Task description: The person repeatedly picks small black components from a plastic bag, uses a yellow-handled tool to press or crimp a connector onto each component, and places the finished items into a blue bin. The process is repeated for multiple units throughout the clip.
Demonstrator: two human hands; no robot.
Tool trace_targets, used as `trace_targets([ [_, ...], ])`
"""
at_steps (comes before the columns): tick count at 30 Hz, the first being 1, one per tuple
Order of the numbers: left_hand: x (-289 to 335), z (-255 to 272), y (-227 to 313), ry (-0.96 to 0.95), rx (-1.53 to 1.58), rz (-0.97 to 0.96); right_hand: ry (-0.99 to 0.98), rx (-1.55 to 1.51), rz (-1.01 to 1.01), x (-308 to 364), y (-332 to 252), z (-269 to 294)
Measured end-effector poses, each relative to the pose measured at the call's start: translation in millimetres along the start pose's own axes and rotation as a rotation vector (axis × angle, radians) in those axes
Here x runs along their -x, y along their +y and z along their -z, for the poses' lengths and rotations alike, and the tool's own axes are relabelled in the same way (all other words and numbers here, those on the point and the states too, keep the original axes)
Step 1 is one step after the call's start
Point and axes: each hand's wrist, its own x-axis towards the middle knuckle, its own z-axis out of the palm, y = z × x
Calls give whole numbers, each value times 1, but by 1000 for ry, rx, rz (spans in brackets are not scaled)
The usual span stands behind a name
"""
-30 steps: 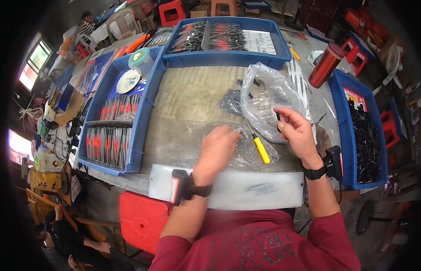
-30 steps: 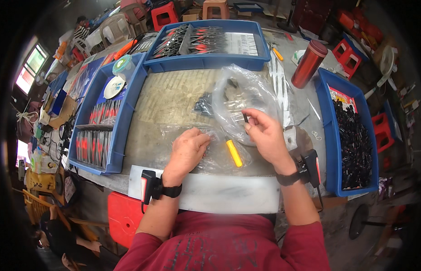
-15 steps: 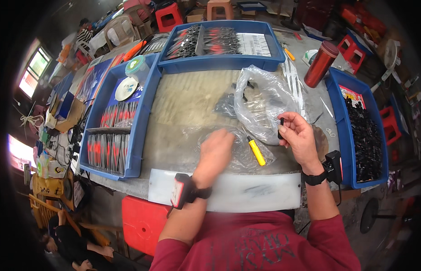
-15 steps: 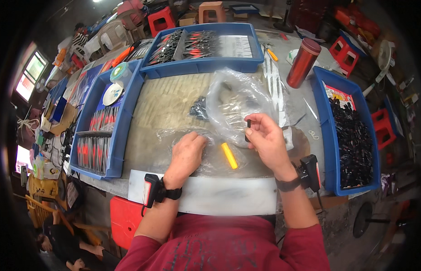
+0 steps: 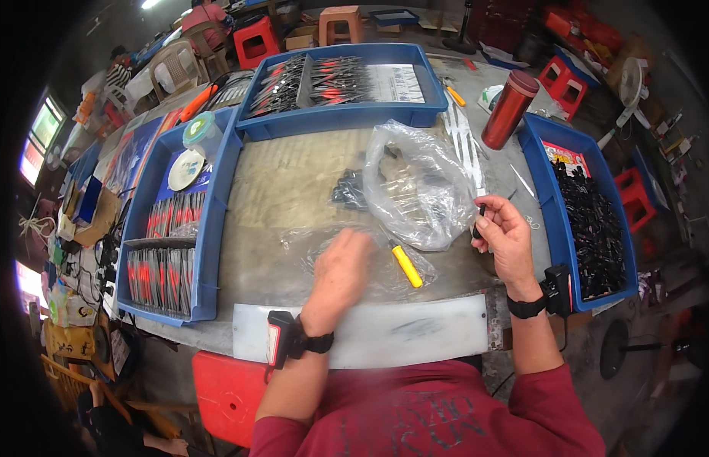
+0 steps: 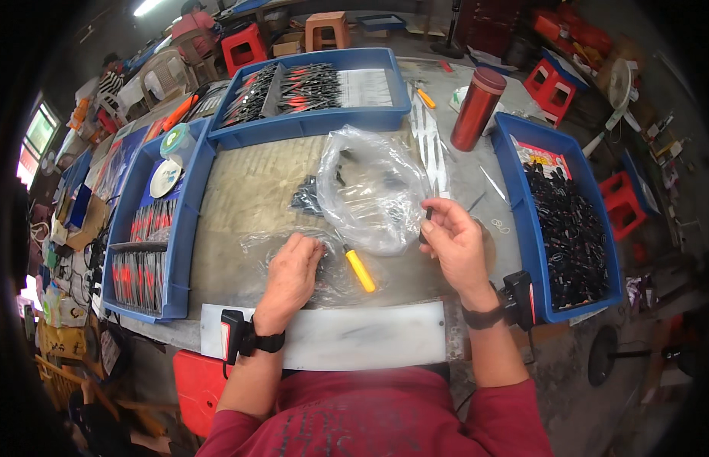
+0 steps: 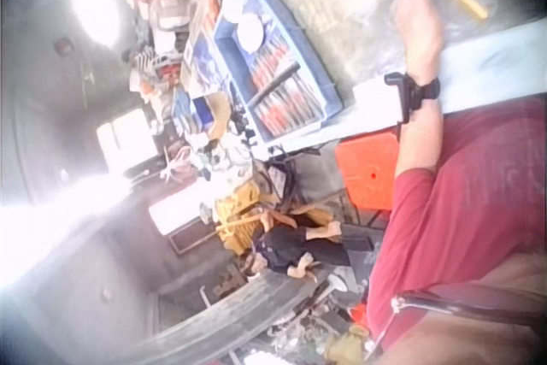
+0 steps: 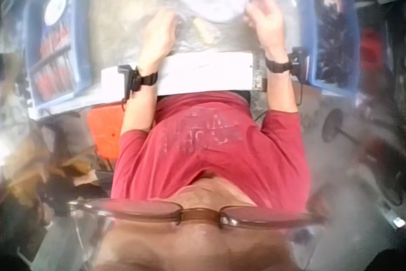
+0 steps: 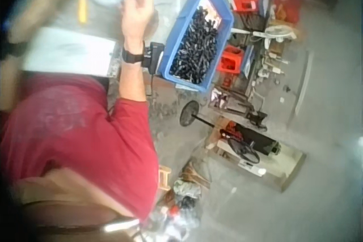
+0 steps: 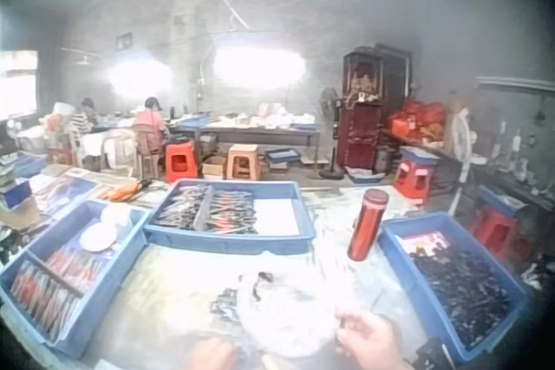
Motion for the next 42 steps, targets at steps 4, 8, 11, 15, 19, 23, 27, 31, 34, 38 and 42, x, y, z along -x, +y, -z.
trace_targets([
  [4, 0, 0, 1, -24, 56, 8, 29, -9, 25, 0, 4, 6],
  [8, -1, -1, 1, -5, 110, -5, 61, -41, 84, 1, 4, 17],
  [11, -2, -1, 3, 0, 164, -2, 89, 59, 98, 1, 2, 33],
  [15, -2, 1, 8, -23, 203, 32, 122, 127, 133, 2, 5, 52],
  [19, -2, 1, 9, -11, 251, 32, 131, 95, 80, 5, 12, 64],
  [23, -2, 0, 7, 1, 264, 20, 88, 369, 138, 4, 18, 72],
  [27, -2, -2, 5, 19, 258, -1, 2, 807, 273, 2, 15, 80],
  [31, -2, -2, 4, 16, 244, -16, -12, 889, 283, 3, 14, 78],
  [34, -2, -1, 5, 11, 243, -11, -52, 941, 192, 4, 12, 80],
  [38, -2, 2, 8, -38, 236, 9, -70, 1002, 296, -1, 19, 81],
  [42, -2, 4, 10, -107, 213, 29, -87, 1080, 354, -7, 30, 81],
])
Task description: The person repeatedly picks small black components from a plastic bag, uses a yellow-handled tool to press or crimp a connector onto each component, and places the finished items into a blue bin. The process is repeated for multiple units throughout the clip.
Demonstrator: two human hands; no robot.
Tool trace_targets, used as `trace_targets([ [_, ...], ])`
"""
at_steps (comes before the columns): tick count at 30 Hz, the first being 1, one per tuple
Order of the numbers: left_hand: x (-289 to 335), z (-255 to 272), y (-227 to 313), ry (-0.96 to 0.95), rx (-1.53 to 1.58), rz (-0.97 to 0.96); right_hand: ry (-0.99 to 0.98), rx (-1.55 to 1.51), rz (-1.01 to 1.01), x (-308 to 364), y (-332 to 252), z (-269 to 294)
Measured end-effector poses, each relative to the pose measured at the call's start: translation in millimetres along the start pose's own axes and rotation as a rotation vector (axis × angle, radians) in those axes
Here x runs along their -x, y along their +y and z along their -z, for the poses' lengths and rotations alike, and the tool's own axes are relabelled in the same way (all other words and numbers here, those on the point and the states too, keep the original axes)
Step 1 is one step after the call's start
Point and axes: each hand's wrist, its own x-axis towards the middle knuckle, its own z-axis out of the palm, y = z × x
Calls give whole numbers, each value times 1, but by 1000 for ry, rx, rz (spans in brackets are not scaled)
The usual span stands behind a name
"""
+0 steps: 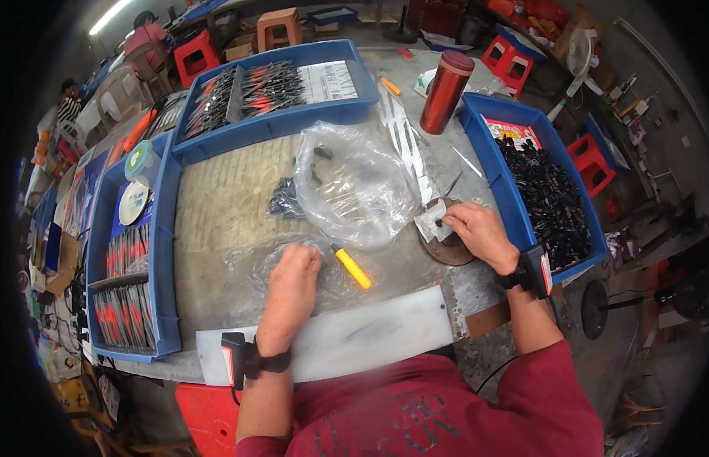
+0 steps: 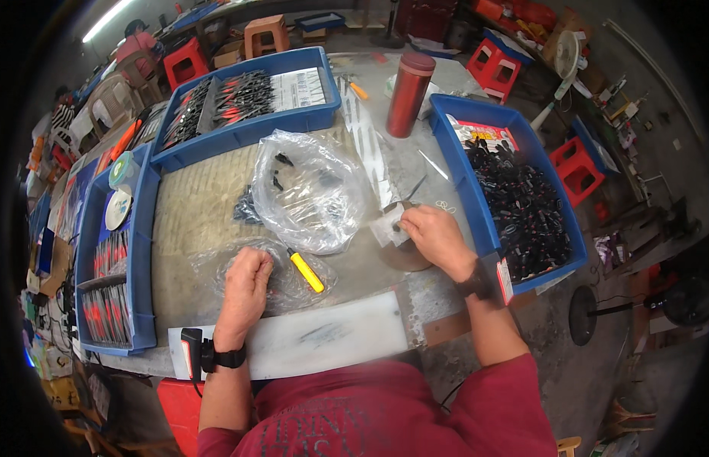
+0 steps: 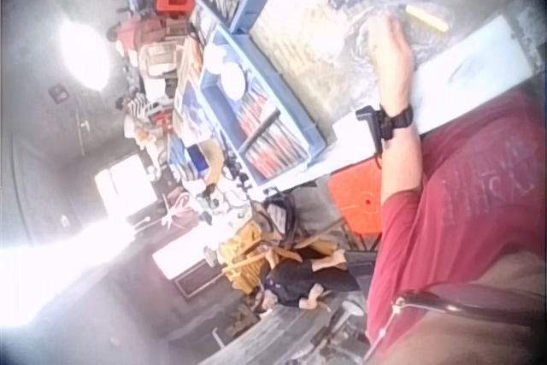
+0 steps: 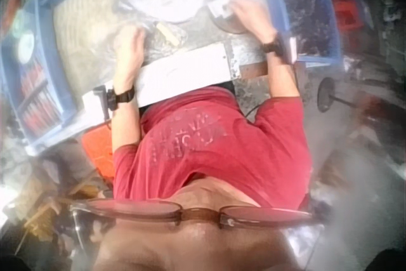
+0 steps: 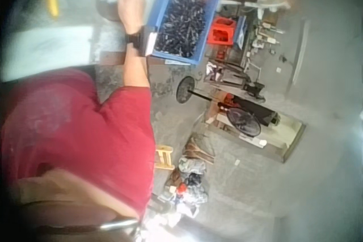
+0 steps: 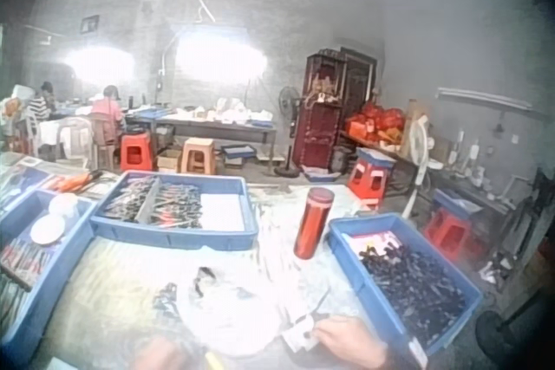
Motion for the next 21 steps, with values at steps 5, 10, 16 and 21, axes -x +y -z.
trace_targets([
  [5, 2, -5, -3, -6, 63, -100, -29, 92, 61, -5, 4, -9],
  [10, 6, -9, -5, -110, 110, -176, -19, 141, 78, -9, 4, -13],
  [16, 5, -17, 0, -138, 15, -297, -16, 199, 61, -13, 6, -15],
  [21, 7, -24, 5, -142, -113, -292, -36, 207, 39, -14, 6, -13],
])
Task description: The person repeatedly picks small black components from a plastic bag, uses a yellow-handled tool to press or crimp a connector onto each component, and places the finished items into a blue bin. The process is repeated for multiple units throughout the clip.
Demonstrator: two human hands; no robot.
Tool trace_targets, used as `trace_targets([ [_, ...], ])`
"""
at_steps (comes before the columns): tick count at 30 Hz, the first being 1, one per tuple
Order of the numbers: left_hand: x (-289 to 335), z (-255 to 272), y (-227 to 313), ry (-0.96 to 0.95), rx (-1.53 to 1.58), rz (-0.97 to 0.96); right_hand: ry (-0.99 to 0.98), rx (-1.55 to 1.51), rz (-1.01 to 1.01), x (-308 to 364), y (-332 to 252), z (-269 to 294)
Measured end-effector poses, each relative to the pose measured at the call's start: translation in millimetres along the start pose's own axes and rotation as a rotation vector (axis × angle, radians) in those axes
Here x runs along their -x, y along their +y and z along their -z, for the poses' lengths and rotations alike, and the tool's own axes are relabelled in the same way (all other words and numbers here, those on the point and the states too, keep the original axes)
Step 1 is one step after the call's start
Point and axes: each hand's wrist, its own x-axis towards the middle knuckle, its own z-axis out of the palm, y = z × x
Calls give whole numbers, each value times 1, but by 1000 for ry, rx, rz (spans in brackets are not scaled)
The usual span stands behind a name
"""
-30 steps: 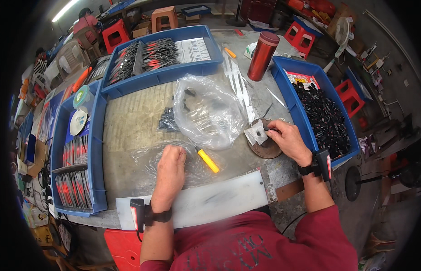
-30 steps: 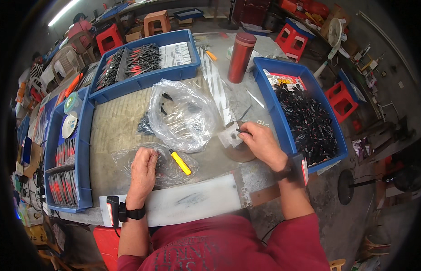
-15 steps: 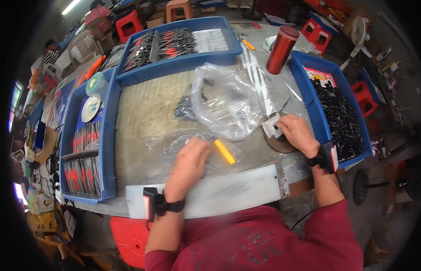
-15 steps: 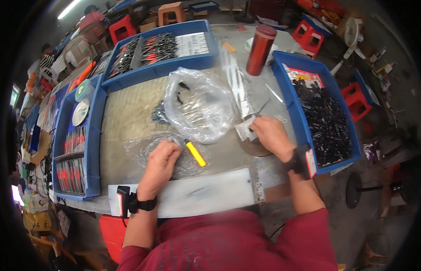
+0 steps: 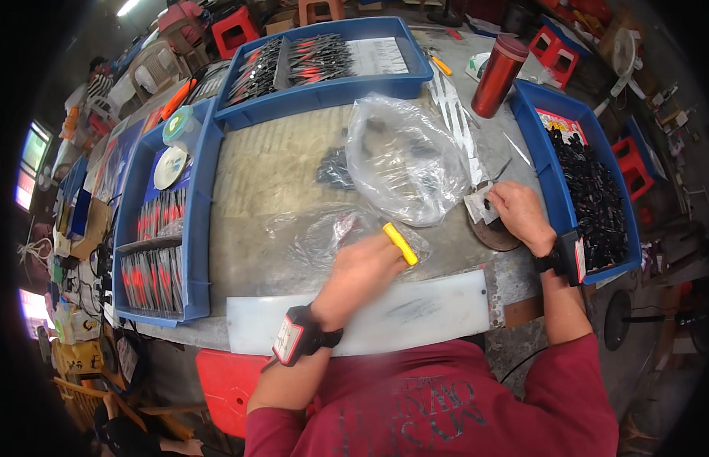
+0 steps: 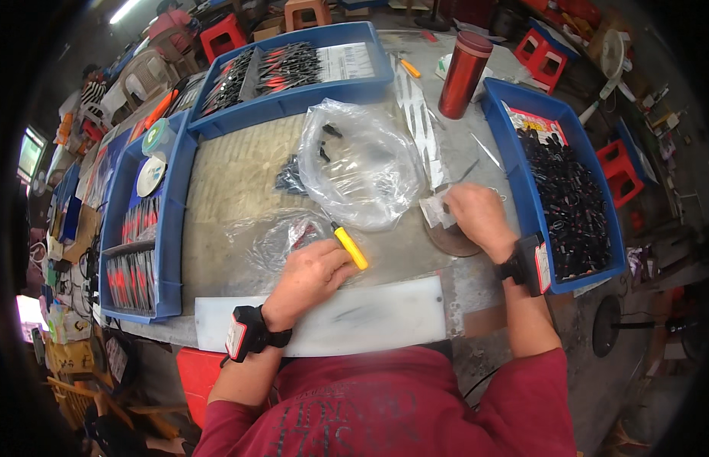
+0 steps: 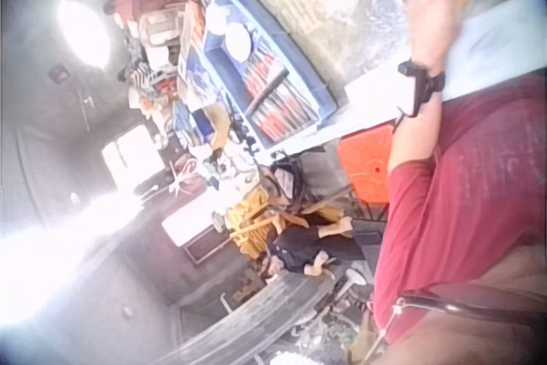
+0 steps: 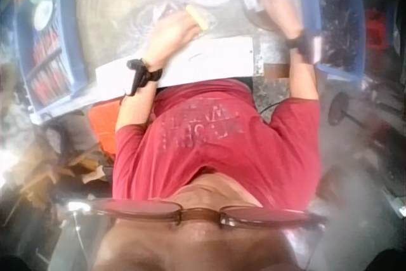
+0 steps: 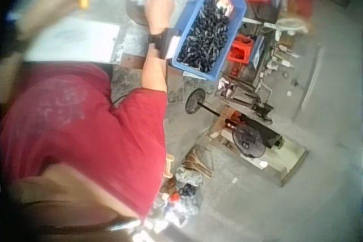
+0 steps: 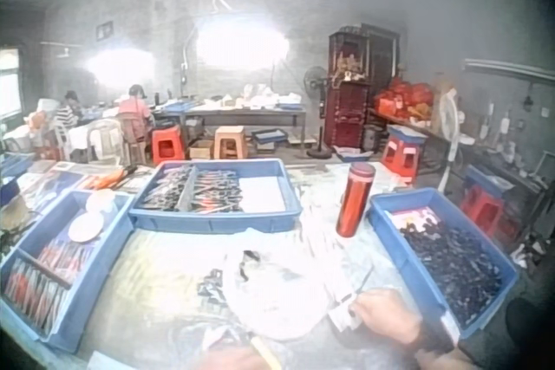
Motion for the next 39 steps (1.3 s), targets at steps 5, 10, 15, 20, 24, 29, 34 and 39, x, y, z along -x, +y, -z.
trace_targets([
  [5, 1, -5, 0, -7, -50, 35, 30, -59, -24, 0, -1, -1],
  [10, 3, -8, -1, -56, -58, 26, 56, -108, -30, 2, 2, -1],
  [15, 0, -6, 1, 9, 40, 20, 33, -154, -108, 2, 5, 3],
  [20, -2, 1, 7, 41, 143, 72, 4, -181, -124, 2, 3, 5],
  [24, -2, 3, 4, 39, 123, 91, -72, -172, -126, 3, 1, 8],
  [29, -2, 2, 2, 89, 159, 90, -35, -136, -124, 3, -1, 6],
  [34, -4, 7, 4, 144, 257, 132, -22, -91, -72, 3, 1, 5],
  [39, -3, 14, 5, 167, 451, 211, 175, -284, -121, 2, -12, 9],
])
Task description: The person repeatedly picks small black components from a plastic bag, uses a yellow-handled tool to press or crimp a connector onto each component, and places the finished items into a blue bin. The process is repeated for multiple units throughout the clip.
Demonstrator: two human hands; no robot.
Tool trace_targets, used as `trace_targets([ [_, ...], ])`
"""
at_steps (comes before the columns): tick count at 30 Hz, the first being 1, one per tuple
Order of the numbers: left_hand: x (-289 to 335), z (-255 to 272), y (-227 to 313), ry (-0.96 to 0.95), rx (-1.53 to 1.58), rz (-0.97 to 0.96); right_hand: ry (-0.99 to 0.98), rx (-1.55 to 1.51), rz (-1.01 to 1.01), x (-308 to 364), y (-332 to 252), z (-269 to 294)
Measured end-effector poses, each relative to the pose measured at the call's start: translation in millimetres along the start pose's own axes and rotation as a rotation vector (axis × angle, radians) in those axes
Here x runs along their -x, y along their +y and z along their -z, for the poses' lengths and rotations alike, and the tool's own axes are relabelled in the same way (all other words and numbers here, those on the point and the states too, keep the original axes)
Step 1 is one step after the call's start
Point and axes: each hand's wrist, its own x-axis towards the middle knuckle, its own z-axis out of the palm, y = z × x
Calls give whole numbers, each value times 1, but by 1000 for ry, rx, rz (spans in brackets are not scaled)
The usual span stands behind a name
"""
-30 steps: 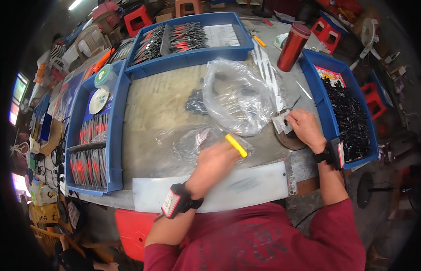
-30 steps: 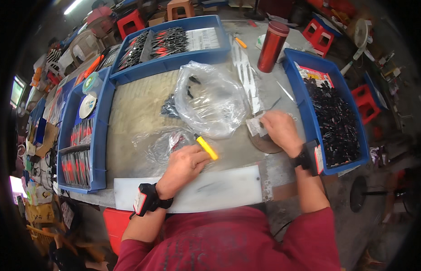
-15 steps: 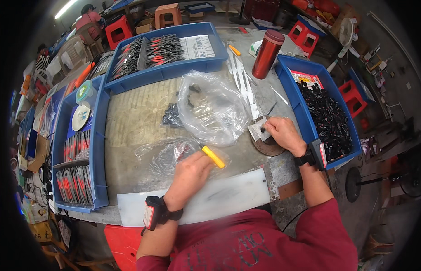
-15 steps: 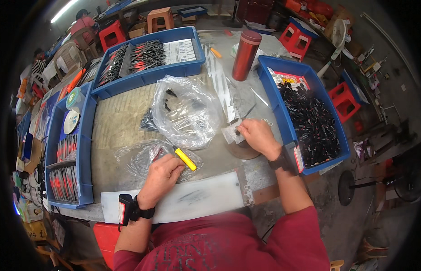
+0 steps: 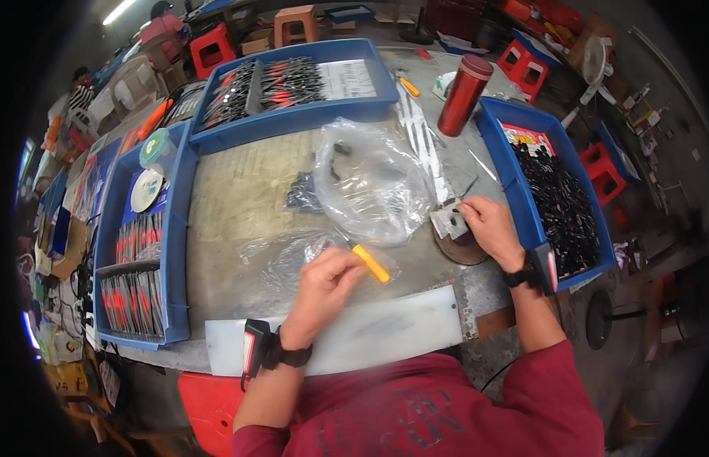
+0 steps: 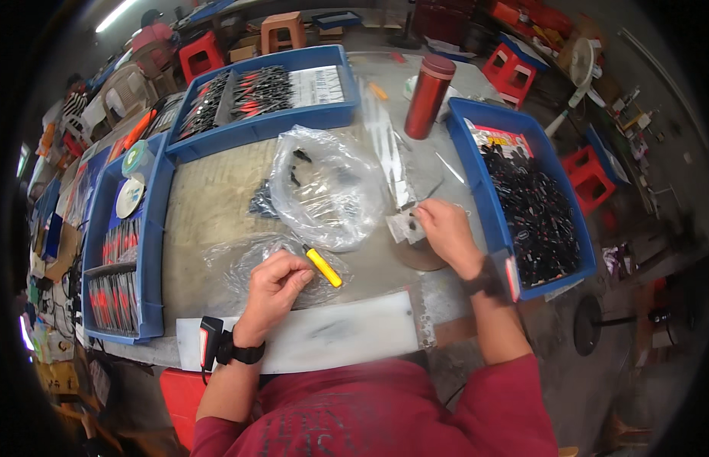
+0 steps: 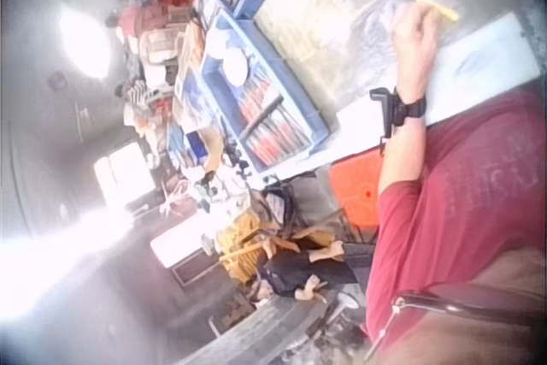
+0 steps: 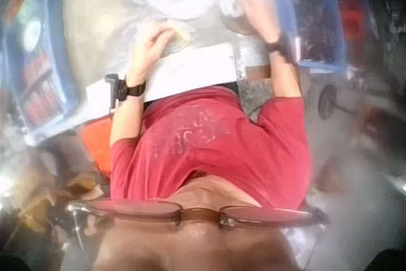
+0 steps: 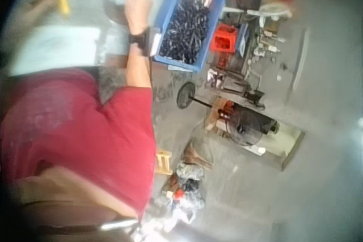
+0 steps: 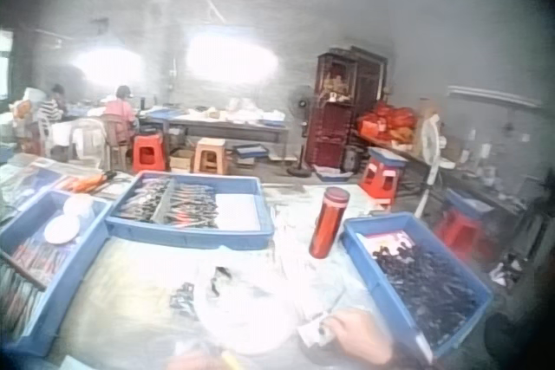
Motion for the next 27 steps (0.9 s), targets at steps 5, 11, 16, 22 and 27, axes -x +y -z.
trace_targets([
  [5, 0, 3, -4, -29, 322, 61, -154, -712, -305, 15, -49, -7],
  [11, 4, 4, -8, 0, 614, 171, -240, -947, -251, 29, -102, -32],
  [16, 5, 4, -11, 3, 807, 205, -261, -1040, -229, 31, -120, -42],
  [22, 6, 4, -10, -3, 900, 249, -273, -1050, -245, 34, -120, -48],
  [27, 6, 4, -10, -13, 883, 262, -271, -1023, -235, 36, -119, -51],
])
